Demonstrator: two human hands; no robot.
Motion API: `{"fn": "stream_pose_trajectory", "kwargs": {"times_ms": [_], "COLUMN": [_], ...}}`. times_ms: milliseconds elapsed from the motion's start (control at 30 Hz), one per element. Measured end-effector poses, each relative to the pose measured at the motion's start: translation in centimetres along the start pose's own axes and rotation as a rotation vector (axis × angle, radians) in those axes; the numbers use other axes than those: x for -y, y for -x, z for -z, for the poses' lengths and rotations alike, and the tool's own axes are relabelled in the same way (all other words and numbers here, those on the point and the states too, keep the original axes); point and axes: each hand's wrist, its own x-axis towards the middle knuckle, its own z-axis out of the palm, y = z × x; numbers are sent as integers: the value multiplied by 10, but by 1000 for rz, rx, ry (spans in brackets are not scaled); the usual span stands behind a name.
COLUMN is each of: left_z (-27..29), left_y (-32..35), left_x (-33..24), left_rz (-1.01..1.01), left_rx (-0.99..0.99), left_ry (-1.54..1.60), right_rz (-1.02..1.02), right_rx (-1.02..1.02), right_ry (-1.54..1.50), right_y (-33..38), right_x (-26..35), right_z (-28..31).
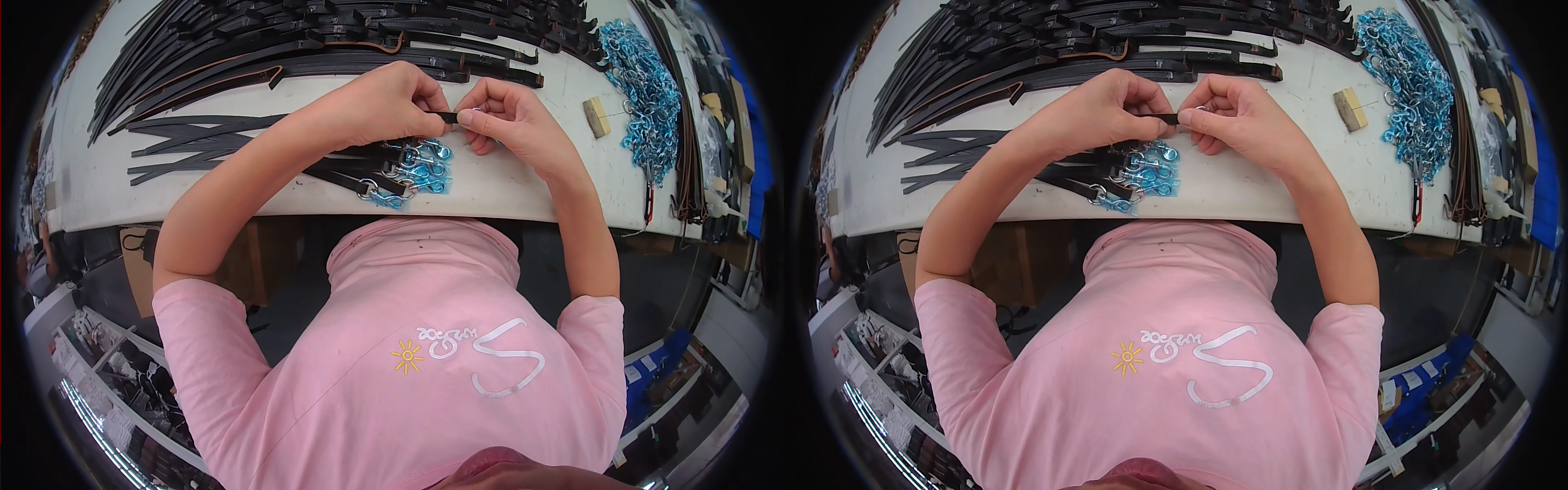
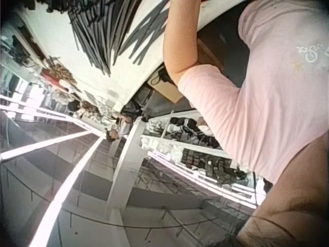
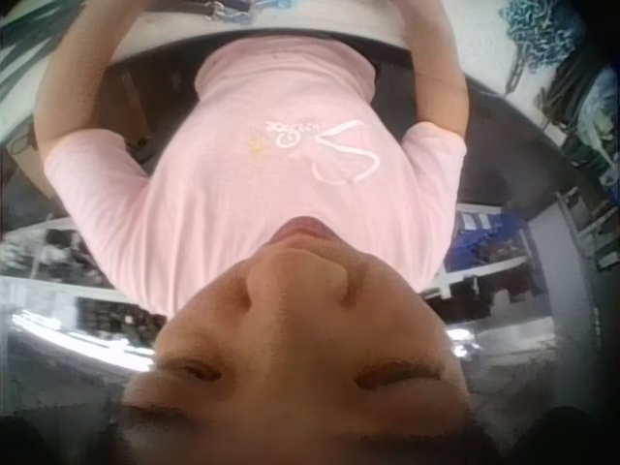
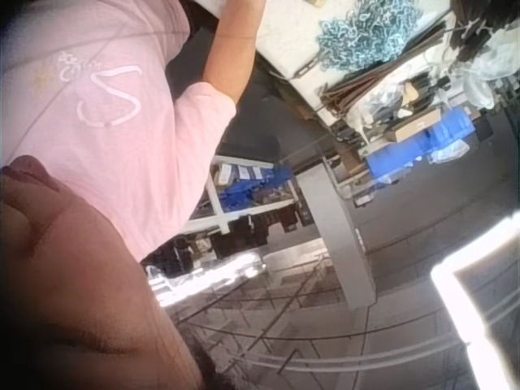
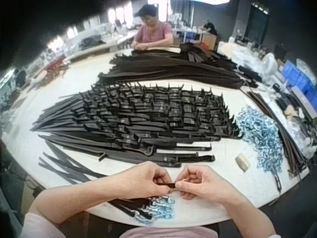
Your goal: The person attaches small metal rings to the ends of black leather straps at a workbench. They repeatedly pick up a strap and a ring, thread the ring through the strap's end, and place the finished item on the table. The process is repeated for multiple straps throughout the clip.
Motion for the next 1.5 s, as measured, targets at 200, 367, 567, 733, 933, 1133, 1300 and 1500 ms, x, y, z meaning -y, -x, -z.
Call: {"fn": "stream_pose_trajectory", "kwargs": {"times_ms": [200,367,567,733,933,1133,1300,1500], "left_z": [1,1,1,-1,-2,-5,-14,-20], "left_y": [-1,1,-1,1,2,5,11,17], "left_x": [1,-2,2,-2,-2,9,7,7], "left_rz": [34,-6,34,-16,6,-162,-156,-233], "left_rx": [14,24,40,4,3,-87,-196,-265], "left_ry": [77,-51,77,-48,-58,-173,-129,-173], "right_rz": [1,-5,-19,-21,1,2,-6,-16], "right_rx": [-5,-1,1,7,-2,0,0,16], "right_ry": [5,4,-11,-9,1,-11,-31,-31], "right_y": [0,0,0,1,0,-1,0,-1], "right_x": [1,0,1,1,0,-2,0,-1], "right_z": [0,0,-1,0,0,1,1,2]}}
